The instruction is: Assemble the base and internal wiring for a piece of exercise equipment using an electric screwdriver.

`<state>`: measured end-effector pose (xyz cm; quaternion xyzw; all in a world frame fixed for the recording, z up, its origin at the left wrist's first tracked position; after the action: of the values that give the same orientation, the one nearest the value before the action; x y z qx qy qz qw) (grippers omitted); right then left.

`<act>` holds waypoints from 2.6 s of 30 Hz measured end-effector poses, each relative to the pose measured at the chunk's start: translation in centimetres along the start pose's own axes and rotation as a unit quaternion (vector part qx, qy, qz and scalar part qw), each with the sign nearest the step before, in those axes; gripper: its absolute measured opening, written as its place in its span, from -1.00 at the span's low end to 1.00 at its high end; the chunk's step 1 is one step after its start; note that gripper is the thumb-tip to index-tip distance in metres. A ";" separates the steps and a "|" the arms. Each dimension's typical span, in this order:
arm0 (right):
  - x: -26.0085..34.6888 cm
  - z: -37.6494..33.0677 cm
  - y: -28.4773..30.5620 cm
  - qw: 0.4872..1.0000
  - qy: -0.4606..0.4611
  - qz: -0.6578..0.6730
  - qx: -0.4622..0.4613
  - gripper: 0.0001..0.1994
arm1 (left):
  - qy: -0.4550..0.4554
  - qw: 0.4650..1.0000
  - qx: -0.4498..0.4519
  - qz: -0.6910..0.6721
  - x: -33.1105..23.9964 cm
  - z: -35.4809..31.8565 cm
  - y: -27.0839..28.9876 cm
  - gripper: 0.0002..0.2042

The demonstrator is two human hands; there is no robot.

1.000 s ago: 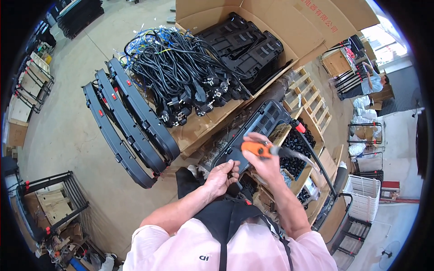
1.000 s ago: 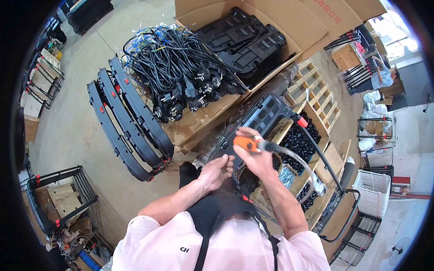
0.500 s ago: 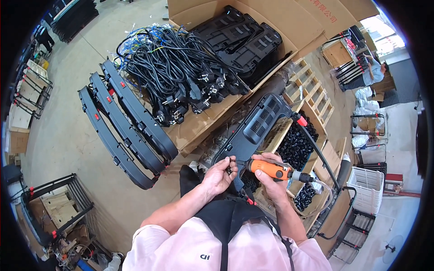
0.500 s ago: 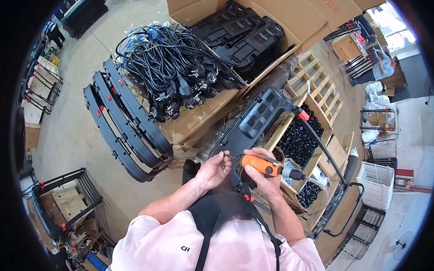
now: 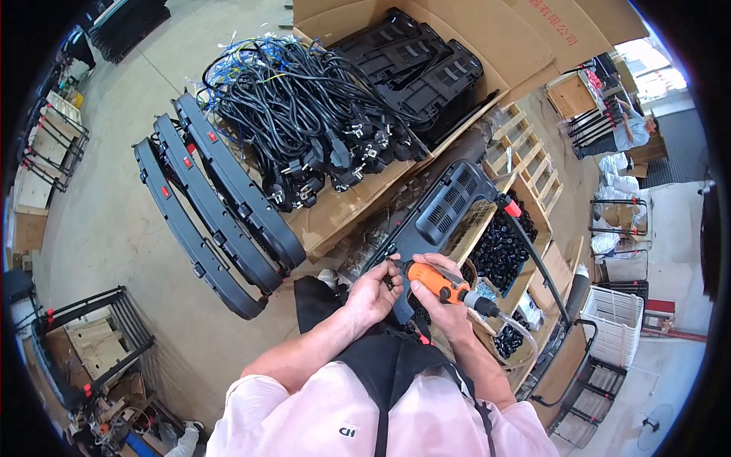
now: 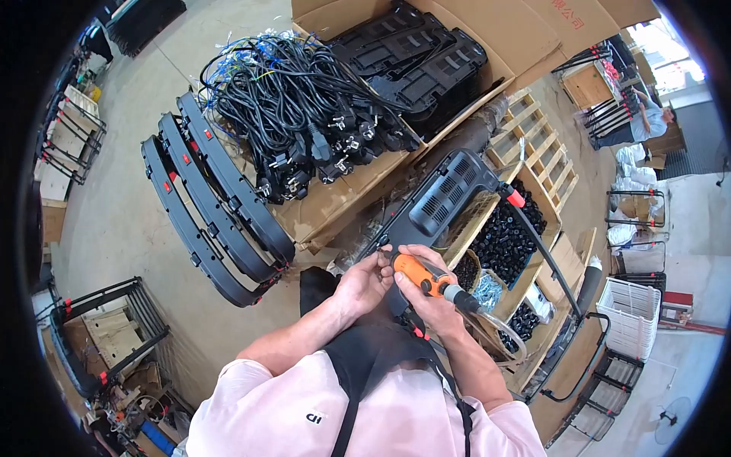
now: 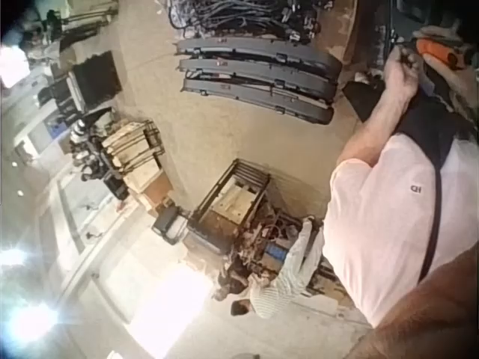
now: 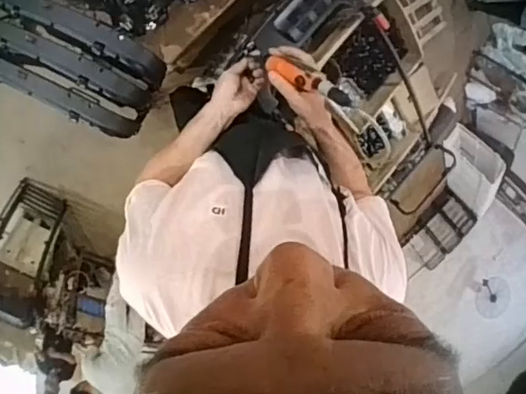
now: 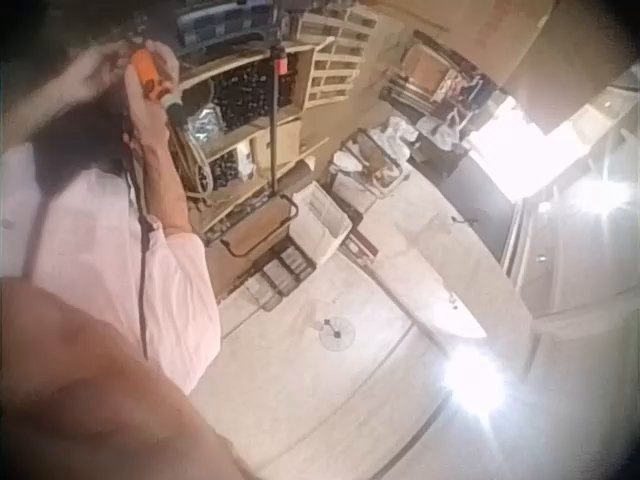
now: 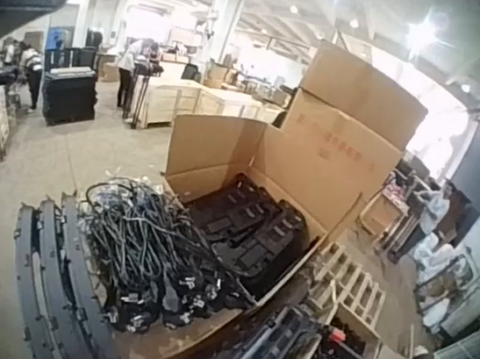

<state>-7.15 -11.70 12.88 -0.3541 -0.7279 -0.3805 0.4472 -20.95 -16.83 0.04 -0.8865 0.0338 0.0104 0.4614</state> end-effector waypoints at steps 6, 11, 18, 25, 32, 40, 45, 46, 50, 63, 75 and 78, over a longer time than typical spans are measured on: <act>2.3 1.1 -1.7 1.000 -0.011 -0.010 -0.018 -0.57 | 0.001 1.000 -0.004 0.011 -0.1 0.5 0.6 -0.75; 1.9 2.2 -1.9 0.993 -0.026 -0.117 0.009 -0.63 | 0.007 0.998 -0.034 0.060 -0.2 -1.2 -1.2 -0.75; 2.4 3.1 -2.3 0.992 -0.033 -0.123 0.024 -0.66 | 0.013 0.994 -0.020 0.104 -0.1 -1.7 -0.8 -0.71; 3.4 3.1 -2.1 0.987 -0.017 -0.158 0.017 -0.57 | 0.017 0.991 0.011 0.136 -0.2 -1.9 -0.6 -0.72; 2.6 2.1 -0.3 0.996 0.003 -0.089 0.019 -0.52 | 0.022 0.981 0.027 0.189 0.1 -2.5 -1.6 -0.70; 0.8 -8.1 9.0 0.969 -0.033 0.147 -0.193 -0.50 | 0.098 0.956 0.055 0.273 3.4 -0.6 -3.4 -0.71; -3.3 -15.4 14.7 0.863 0.006 0.292 -0.413 -0.40 | 0.133 0.927 0.093 0.338 10.3 2.4 -7.1 -0.69; -4.2 -16.9 15.3 0.838 0.002 0.309 -0.450 -0.38 | 0.139 0.923 0.106 0.342 11.9 3.5 -7.3 -0.70; -8.4 -22.0 16.1 0.780 -0.007 0.375 -0.501 -0.39 | 0.148 0.913 0.117 0.361 18.3 7.5 -8.4 -0.73; -13.7 -24.5 17.4 0.777 -0.018 0.381 -0.501 -0.38 | 0.027 0.688 0.273 0.672 22.4 13.0 -7.1 -0.61; -13.6 -19.1 19.7 0.800 -0.073 0.399 -0.442 -0.36 | -0.231 0.607 0.040 0.759 -2.6 21.6 -13.4 -0.63; -12.7 -17.8 19.8 0.815 -0.077 0.381 -0.430 -0.37 | -0.218 0.651 0.004 0.727 -1.2 21.6 -12.7 -0.67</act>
<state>21.07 -20.32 11.39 -0.7873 -0.3294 -0.4253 0.3012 -21.03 8.20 -1.92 -0.5485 0.5658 0.5355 0.3037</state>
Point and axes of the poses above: each hand's wrist, its own z-axis towards the middle knuckle, its own y-axis out of the back of the hand, x = y × z, the point moved 1 cm from there along z, towards the middle knuckle, and after that the axes turned 14 degrees about -y, right-handed, at the moved point
